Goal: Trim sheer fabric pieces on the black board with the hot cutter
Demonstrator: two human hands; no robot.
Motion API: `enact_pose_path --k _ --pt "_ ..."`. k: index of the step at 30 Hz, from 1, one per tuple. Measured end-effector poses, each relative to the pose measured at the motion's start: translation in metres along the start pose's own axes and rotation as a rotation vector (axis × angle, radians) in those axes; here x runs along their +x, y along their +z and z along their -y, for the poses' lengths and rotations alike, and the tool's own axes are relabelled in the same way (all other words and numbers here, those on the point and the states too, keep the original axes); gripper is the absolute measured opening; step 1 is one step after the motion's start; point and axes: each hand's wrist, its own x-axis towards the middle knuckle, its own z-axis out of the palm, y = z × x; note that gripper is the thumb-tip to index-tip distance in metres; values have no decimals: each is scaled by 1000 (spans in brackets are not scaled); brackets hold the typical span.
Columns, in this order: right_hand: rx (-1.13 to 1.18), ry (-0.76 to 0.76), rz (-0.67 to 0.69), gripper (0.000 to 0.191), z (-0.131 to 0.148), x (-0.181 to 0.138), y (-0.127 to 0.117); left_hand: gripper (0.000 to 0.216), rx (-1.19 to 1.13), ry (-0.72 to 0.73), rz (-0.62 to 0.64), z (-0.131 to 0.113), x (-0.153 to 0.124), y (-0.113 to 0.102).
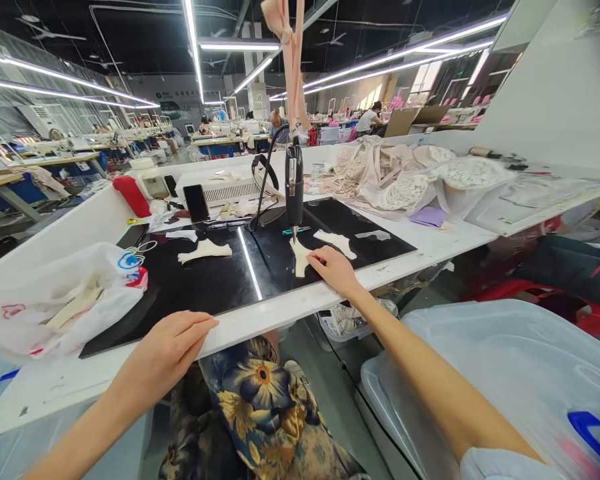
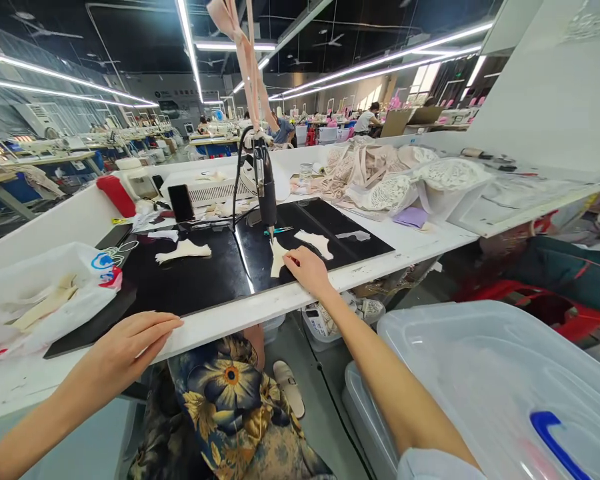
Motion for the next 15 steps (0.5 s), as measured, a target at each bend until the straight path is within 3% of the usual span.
enact_pose_path --k 8,15 --pt "3 -13 14 29 -5 2 3 29 27 2 -47 -5 -16 -11" --pt "2 -55 23 28 -5 2 7 29 -8 -24 -78 -20 -4 -10"
